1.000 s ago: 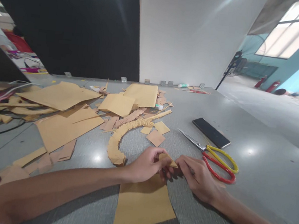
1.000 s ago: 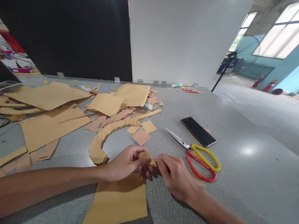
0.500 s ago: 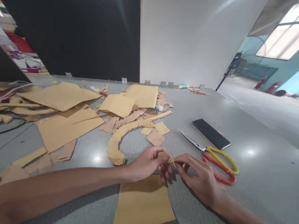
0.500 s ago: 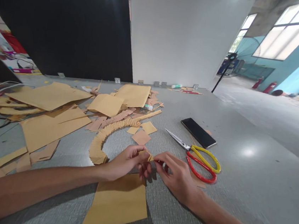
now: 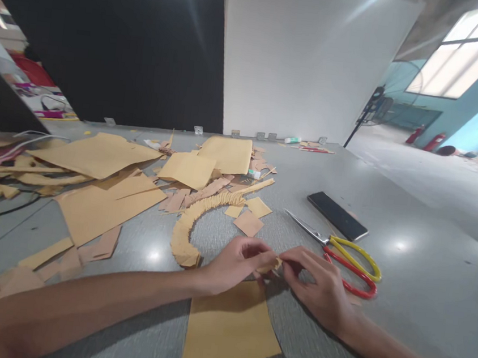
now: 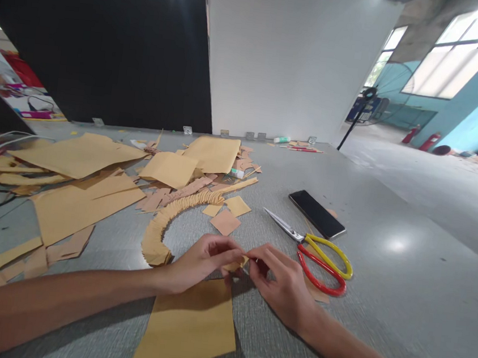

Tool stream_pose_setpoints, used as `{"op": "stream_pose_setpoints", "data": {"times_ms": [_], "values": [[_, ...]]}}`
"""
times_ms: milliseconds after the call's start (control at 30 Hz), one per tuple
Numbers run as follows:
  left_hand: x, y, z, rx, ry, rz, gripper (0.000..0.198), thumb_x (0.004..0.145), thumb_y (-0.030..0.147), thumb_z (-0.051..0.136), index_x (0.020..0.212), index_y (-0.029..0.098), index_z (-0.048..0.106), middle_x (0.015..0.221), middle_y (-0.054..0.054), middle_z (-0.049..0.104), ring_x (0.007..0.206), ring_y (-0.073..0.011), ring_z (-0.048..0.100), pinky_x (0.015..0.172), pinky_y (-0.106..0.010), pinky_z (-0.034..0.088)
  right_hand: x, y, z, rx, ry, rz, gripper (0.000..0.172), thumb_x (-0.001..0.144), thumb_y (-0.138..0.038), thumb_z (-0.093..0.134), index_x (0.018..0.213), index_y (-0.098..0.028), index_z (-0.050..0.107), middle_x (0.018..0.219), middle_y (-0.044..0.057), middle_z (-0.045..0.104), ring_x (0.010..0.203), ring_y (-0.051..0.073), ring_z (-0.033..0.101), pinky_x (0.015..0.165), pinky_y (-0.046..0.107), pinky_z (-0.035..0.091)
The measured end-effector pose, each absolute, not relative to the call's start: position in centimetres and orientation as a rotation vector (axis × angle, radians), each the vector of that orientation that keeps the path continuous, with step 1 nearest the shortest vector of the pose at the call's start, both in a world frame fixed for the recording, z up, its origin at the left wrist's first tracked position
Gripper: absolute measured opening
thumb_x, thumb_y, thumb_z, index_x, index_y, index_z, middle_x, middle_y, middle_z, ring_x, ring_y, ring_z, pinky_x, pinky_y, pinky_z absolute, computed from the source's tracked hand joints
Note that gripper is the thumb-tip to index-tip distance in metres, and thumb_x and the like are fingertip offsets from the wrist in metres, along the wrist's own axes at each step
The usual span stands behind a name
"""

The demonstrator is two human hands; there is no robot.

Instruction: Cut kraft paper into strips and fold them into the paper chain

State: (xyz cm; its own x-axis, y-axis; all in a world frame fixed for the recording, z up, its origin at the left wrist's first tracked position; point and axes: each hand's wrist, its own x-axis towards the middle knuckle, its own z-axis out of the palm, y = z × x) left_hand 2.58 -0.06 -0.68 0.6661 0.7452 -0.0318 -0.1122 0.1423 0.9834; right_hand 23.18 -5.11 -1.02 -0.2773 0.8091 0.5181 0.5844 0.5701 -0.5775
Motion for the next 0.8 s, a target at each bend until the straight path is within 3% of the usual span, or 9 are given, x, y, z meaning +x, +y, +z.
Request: {"op": "stream_pose_setpoints", "data": {"times_ms": [233, 367, 533, 800], "values": [[2.63, -0.07, -0.93, 1.249, 0.552, 0.603, 0.044, 0.088, 0.050, 0.073, 0.106, 0.010, 0.073, 0.090, -0.013, 0.074, 0.077, -0.0206, 0.073, 0.062, -0.029, 0.058, 23.03, -5.30, -1.17, -1.109, -1.983, 0.377, 0.013, 0.099, -0.017, 0.056, 0.103, -0.023, 0.067, 0.083, 0.002, 0.067, 0.069, 0.016, 0.062, 0.064, 0.029, 0.051], [2.70, 0.21, -0.85, 1.271, 0.516, 0.558, 0.046, 0.090, 0.053, 0.069, 0.101, 0.008, 0.073, 0.086, -0.013, 0.073, 0.073, -0.0187, 0.072, 0.063, -0.028, 0.058, 23.22, -5.31, -1.02, -1.051, -2.001, 0.380, 0.014, 0.100, -0.016, 0.055, 0.099, -0.022, 0.067, 0.083, 0.003, 0.067, 0.071, 0.016, 0.064, 0.064, 0.029, 0.052], [2.63, 0.24, -0.68, 1.286, 0.542, 0.534, 0.051, 0.089, 0.058, 0.067, 0.086, 0.007, 0.073, 0.077, -0.012, 0.071, 0.066, -0.0169, 0.070, 0.062, -0.026, 0.057, 23.49, -5.30, -0.86, -0.935, -2.034, 0.390, 0.017, 0.101, -0.014, 0.057, 0.109, -0.024, 0.069, 0.096, 0.005, 0.071, 0.086, 0.018, 0.069, 0.073, 0.030, 0.056], [2.65, -0.03, -0.66, 1.252, 0.569, 0.572, 0.047, 0.088, 0.054, 0.070, 0.087, 0.007, 0.073, 0.080, -0.012, 0.070, 0.066, -0.0162, 0.069, 0.058, -0.025, 0.056, 23.42, -5.01, -1.10, -1.132, -1.995, 0.391, 0.015, 0.102, -0.020, 0.053, 0.107, -0.022, 0.067, 0.089, 0.003, 0.070, 0.075, 0.017, 0.066, 0.070, 0.030, 0.051]]}}
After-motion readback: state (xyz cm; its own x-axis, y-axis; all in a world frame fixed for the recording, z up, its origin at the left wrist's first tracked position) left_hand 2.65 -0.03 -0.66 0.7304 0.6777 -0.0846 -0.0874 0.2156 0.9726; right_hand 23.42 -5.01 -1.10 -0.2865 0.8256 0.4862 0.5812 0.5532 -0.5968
